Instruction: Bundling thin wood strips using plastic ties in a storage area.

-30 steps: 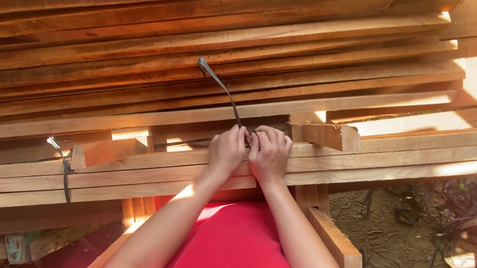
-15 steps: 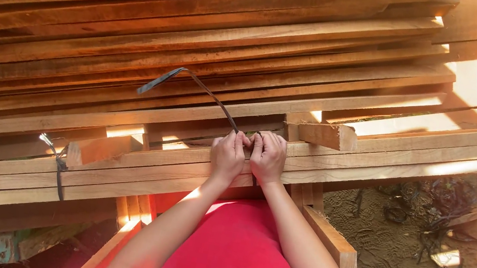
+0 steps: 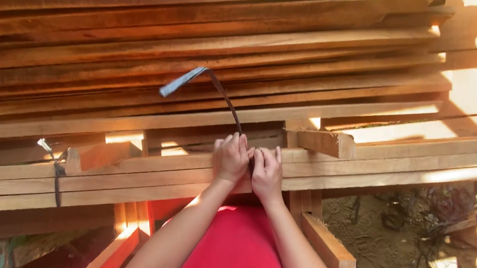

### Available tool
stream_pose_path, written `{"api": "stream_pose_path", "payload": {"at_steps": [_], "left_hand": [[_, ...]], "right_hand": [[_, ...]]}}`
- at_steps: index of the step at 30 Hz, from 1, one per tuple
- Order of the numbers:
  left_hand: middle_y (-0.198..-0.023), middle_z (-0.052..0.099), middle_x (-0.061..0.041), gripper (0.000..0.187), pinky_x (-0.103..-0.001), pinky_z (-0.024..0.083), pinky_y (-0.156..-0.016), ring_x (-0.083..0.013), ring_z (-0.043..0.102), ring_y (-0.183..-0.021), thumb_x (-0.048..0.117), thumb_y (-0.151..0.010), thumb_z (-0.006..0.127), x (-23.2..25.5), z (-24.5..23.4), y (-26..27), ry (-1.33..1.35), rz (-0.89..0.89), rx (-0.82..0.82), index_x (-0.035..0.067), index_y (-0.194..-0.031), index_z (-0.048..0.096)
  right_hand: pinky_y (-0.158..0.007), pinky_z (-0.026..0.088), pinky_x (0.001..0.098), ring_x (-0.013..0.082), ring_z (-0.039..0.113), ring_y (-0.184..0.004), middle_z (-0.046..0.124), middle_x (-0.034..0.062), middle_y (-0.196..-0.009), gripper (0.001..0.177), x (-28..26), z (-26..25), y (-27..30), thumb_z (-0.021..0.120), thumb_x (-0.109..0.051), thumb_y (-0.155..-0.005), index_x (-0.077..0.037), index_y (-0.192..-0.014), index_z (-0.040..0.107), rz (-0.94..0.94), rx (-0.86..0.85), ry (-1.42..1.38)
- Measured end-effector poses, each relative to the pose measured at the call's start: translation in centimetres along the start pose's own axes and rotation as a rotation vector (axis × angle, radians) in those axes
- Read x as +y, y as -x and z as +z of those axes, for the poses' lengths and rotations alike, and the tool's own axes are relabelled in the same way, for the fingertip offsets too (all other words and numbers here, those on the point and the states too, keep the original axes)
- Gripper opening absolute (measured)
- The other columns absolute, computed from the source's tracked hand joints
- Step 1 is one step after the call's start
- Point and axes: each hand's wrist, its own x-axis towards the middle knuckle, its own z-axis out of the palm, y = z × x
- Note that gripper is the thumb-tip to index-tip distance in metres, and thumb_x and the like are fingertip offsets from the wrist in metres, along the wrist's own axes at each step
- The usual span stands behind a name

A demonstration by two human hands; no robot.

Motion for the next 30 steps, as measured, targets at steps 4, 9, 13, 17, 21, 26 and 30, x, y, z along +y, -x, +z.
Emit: {"api": "stream_pose_path", "payload": {"at_steps": [4, 9, 13, 17, 21, 26, 30], "left_hand": [[-0.066, 0.061, -0.011, 0.036, -0.042, 0.051, -0.072, -0.0306, 0.068, -0.074, 0.03, -0.109, 0.049, -0.3, -0.2, -0.5, 0.018, -0.005, -0.006, 0.009, -0.082, 0.063], [-0.078, 0.07, -0.018, 0.048, -0.056, 0.05, -0.079, -0.046, 0.069, -0.091, 0.046, -0.108, 0.035, -0.1, 0.2, -3.3, 0.284, -0.42, -0.491, 0.014, -0.078, 0.056], [-0.093, 0.074, -0.018, 0.049, -0.054, 0.05, -0.089, -0.0413, 0.066, -0.109, 0.043, -0.102, 0.038, -6.3, 10.4, -3.2, 0.265, -0.56, -0.571, 0.01, -0.082, 0.067], [-0.105, 0.077, -0.019, 0.049, -0.047, 0.053, -0.094, -0.0391, 0.07, -0.11, 0.031, -0.1, 0.037, -7.2, 12.6, -4.1, -0.002, -0.426, -0.708, 0.004, -0.098, 0.078], [-0.117, 0.074, -0.016, 0.058, -0.05, 0.05, -0.102, -0.0361, 0.065, -0.12, 0.045, -0.096, 0.037, -8.6, 12.9, -4.5, 0.102, -0.689, -0.716, 0.005, -0.108, 0.076], [-0.084, 0.076, -0.007, 0.052, -0.047, 0.052, -0.09, -0.0322, 0.07, -0.102, 0.046, -0.102, 0.037, -6.1, 8.1, -5.1, 0.297, -0.592, -0.628, 0.013, -0.083, 0.073], [-0.073, 0.074, -0.005, 0.045, -0.043, 0.053, -0.081, -0.0302, 0.071, -0.088, 0.041, -0.109, 0.037, -1.6, 0.2, -4.6, 0.436, -0.5, -0.524, 0.013, -0.086, 0.065]], "right_hand": [[-0.117, 0.023, 0.0547, 0.0282, 0.07, -0.094, 0.07, 0.0048, -0.083, 0.029, -0.9, -0.6, 1.1, 0.055, -0.019, -0.107, -0.013, -0.081, 0.067, -0.036, -0.017, 0.056], [-0.112, 0.024, 0.0434, 0.0157, 0.065, -0.094, 0.071, -0.0076, -0.087, 0.025, -0.5, -1.0, 2.3, 0.057, -0.024, -0.105, -0.023, -0.082, 0.067, -0.115, -0.053, 0.181], [-0.107, 0.026, 0.0419, 0.0152, 0.064, -0.091, 0.072, -0.0093, -0.089, 0.023, -0.2, -1.2, 2.1, 0.057, -0.026, -0.105, -0.025, -0.084, 0.067, -0.124, -0.054, 0.242], [-0.104, 0.028, 0.0444, 0.0179, 0.063, -0.095, 0.074, -0.0072, -0.1, 0.017, 1.4, -1.3, 2.4, 0.058, -0.03, -0.104, -0.024, -0.093, 0.069, -0.193, -0.08, 0.348], [-0.102, 0.028, 0.0439, 0.0169, 0.062, -0.094, 0.074, -0.0095, -0.1, 0.018, 1.6, -1.2, 2.4, 0.056, -0.03, -0.104, -0.025, -0.092, 0.069, -0.209, -0.099, 0.363], [-0.101, 0.029, 0.0412, 0.0179, 0.064, -0.09, 0.074, -0.008, -0.094, 0.023, 0.5, -1.4, 1.9, 0.057, -0.028, -0.104, -0.024, -0.084, 0.066, -0.194, -0.075, 0.286], [-0.101, 0.029, 0.0401, 0.0174, 0.064, -0.087, 0.073, -0.0084, -0.091, 0.024, 0.4, -1.2, 2.1, 0.057, -0.029, -0.104, -0.025, -0.082, 0.065, -0.181, -0.055, 0.285]]}}
